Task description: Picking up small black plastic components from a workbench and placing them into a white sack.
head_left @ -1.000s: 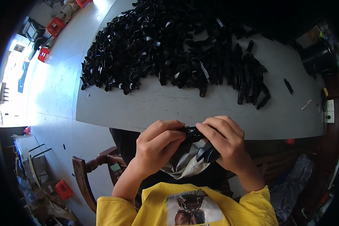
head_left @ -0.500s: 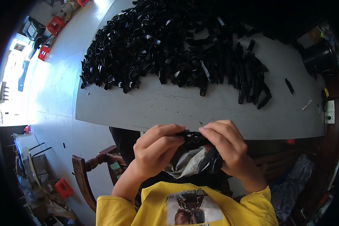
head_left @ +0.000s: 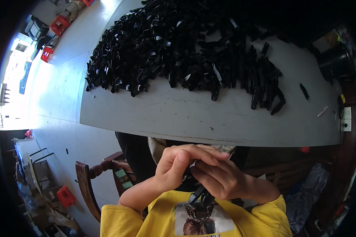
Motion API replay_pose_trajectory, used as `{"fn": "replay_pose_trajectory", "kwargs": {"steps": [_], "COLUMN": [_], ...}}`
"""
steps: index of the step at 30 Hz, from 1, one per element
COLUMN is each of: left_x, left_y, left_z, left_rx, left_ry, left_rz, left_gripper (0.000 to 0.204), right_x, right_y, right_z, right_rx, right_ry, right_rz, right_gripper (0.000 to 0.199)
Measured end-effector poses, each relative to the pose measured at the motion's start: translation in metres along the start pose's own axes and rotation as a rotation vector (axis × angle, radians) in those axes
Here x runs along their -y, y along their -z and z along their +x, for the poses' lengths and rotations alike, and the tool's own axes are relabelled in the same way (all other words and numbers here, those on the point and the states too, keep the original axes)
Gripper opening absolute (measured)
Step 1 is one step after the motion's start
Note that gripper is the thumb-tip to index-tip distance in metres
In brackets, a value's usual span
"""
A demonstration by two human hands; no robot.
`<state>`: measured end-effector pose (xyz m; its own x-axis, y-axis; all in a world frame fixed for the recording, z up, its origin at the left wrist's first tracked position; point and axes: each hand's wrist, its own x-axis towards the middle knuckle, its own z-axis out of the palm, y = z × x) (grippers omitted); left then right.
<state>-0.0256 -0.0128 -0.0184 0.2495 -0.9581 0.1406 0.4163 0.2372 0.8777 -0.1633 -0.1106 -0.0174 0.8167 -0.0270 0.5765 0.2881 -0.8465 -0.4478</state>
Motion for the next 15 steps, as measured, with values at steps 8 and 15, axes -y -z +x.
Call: {"fn": "replay_pose_trajectory", "kwargs": {"steps": [8,15], "left_x": [0.012,-0.002], "left_y": [0.004,0.084], "left_z": [-0.009,0.024], "left_rx": [0.03,-0.374], "left_ry": [0.048,-0.355], "left_rz": [0.056,1.619], "left_gripper": [0.053,0.027], "right_x": [0.006,-0.006], "right_y": [-0.008,-0.027], "right_z": [0.001,-0.02], "right_rx": [0.053,0.35], "right_ry": [-0.02,-0.406], "right_rz": [0.056,0.153], "right_gripper": [0.023,0.06]}}
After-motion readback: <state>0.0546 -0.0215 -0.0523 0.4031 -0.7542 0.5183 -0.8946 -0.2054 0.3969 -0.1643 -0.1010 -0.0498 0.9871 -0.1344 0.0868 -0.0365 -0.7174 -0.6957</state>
